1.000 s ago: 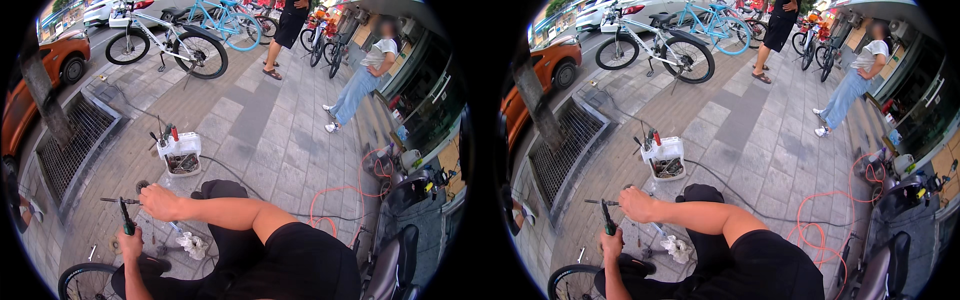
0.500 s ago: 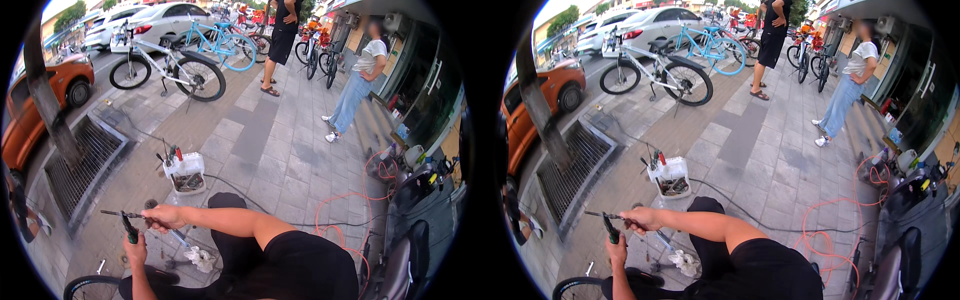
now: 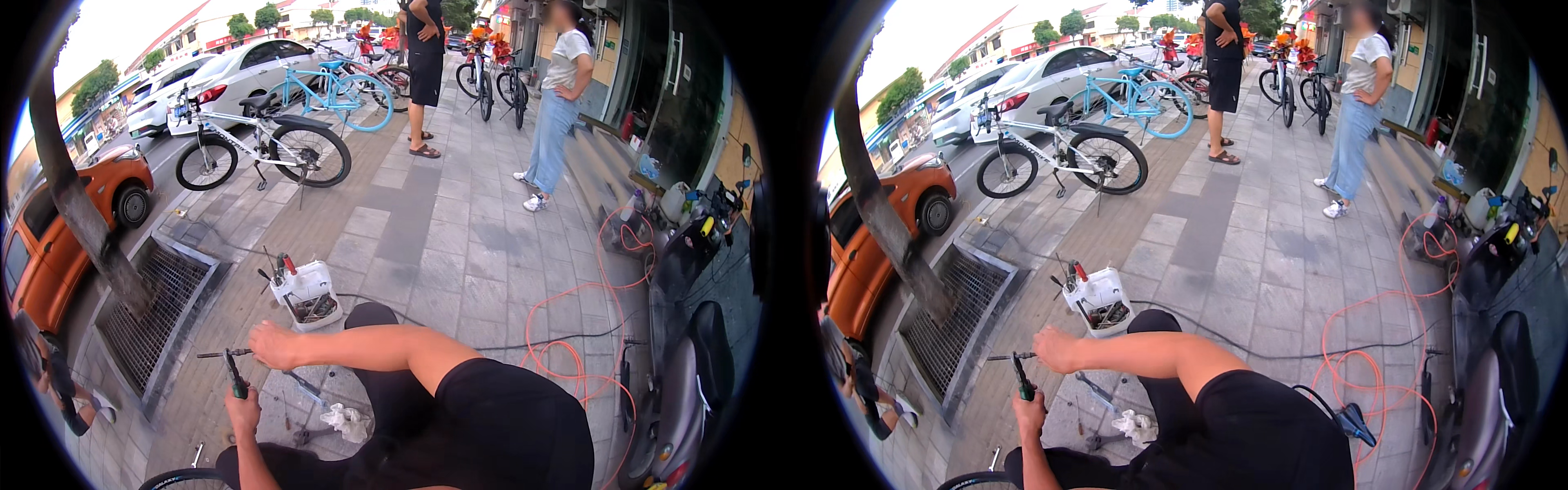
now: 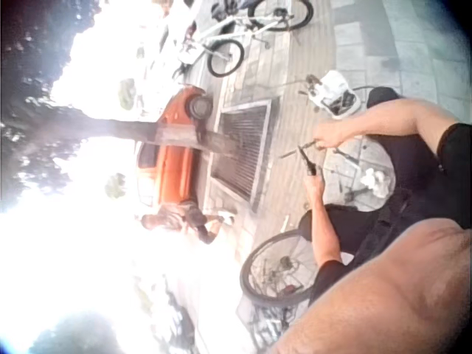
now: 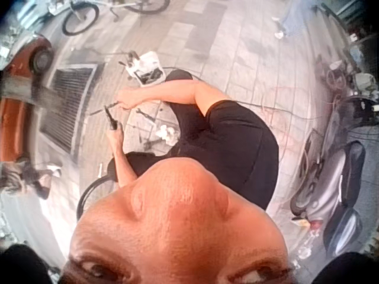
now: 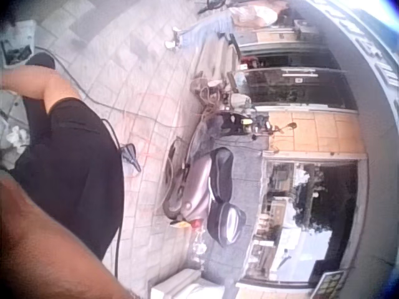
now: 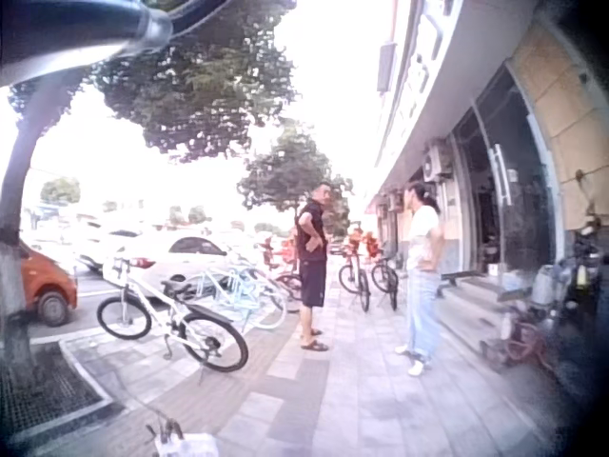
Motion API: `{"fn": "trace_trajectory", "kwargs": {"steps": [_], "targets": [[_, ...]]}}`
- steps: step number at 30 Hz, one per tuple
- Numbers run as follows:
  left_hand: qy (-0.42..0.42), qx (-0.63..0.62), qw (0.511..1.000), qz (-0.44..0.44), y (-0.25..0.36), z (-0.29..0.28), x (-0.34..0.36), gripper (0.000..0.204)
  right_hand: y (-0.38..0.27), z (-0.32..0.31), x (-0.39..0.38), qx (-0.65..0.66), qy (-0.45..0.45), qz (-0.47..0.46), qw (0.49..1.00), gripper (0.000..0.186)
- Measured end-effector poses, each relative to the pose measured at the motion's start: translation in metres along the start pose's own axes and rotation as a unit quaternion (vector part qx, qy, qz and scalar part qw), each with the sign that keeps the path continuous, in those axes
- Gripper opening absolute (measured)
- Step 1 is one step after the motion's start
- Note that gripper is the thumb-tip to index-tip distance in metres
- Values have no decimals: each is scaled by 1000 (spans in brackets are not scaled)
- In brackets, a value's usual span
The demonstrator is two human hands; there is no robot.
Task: The person sits on the sidewalk and cleans a bicycle cable with a cloth. They then use pliers to grip and adjust the cable housing, repeatedly manipulating the tool and wiping the cable.
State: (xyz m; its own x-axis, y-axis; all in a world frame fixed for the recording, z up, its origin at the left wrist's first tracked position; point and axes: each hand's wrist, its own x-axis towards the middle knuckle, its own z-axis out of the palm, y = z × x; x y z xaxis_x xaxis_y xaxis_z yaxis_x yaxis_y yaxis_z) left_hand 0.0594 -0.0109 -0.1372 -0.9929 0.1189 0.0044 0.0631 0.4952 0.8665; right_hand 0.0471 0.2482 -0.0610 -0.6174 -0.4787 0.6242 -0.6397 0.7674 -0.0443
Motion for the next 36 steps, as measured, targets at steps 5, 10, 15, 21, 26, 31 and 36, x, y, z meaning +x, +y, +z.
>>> {"fn": "trace_trajectory", "kwargs": {"steps": [5,10,15,21,26,31,36], "targets": [[16,-102,994,-38,31,-2,-16,19,-16,-13,6,100,34,57,993,35],[23,-132,991,4,28,-2,-19,20,-22,-30,19,394,-126,294,861,46],[39,-137,989,45,29,-5,-22,21,-32,-49,20,730,-218,422,492,52],[34,-132,989,57,32,-13,-28,19,-30,-31,15,747,-175,340,543,46],[12,-147,989,9,29,-22,-32,20,-39,-35,29,272,-80,163,945,39],[-6,-150,988,-22,40,-21,-40,19,-44,-25,23,-5,-11,-3,1000,39],[23,-149,989,-12,35,-22,-37,17,-46,-24,27,348,-55,255,901,45]]}}
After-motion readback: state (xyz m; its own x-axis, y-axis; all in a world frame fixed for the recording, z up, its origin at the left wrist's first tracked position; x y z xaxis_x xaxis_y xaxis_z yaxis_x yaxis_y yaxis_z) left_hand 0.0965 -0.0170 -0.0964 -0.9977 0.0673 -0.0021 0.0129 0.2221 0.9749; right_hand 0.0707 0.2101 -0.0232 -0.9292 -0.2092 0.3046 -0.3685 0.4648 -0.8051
